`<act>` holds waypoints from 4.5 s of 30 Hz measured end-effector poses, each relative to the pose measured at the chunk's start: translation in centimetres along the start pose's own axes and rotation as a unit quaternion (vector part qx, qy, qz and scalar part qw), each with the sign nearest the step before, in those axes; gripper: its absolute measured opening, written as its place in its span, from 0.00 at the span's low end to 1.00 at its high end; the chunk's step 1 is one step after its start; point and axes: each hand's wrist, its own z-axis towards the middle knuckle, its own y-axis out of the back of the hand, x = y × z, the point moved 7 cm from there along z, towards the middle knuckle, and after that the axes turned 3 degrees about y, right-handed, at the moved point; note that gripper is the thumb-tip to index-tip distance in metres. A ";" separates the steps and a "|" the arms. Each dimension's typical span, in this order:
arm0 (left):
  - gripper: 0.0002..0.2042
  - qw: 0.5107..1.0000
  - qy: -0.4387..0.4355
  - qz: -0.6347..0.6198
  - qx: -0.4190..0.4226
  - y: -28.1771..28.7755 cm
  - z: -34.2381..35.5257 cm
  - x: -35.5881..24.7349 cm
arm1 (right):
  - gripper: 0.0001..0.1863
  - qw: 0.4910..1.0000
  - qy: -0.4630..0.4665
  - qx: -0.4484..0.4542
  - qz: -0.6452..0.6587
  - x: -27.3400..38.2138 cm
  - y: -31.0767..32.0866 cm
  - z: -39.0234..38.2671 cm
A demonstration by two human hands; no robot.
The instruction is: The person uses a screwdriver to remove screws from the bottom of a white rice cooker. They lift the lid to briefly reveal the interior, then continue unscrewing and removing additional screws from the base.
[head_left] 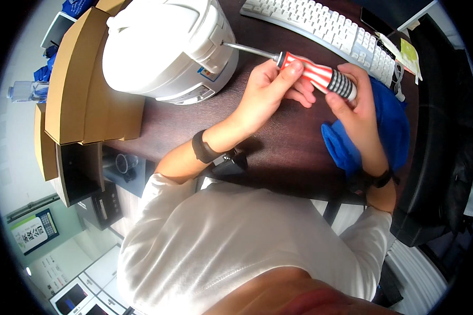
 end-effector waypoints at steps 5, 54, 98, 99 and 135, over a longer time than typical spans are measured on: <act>0.24 0.999 0.010 0.021 0.031 0.2 -0.1 0.7 | 0.18 0.984 -0.127 -0.010 0.127 -0.9 0.1 -0.6; 0.10 0.811 -0.124 0.570 -0.031 -0.1 -6.3 -13.8 | 0.18 0.958 -0.150 -0.009 0.243 -1.5 0.4 -0.3; 0.19 0.588 -0.149 0.793 -0.051 6.9 -0.8 -19.1 | 0.10 0.917 -0.256 0.050 0.301 -1.8 -1.4 0.3; 0.19 0.576 -0.156 0.801 -0.046 7.0 -0.9 -19.1 | 0.08 0.952 -0.199 0.053 0.227 -1.2 -0.9 0.7; 0.19 0.576 -0.176 0.798 -0.016 6.6 -0.9 -19.1 | 0.18 0.871 -0.248 -0.141 0.399 -3.0 -0.2 1.3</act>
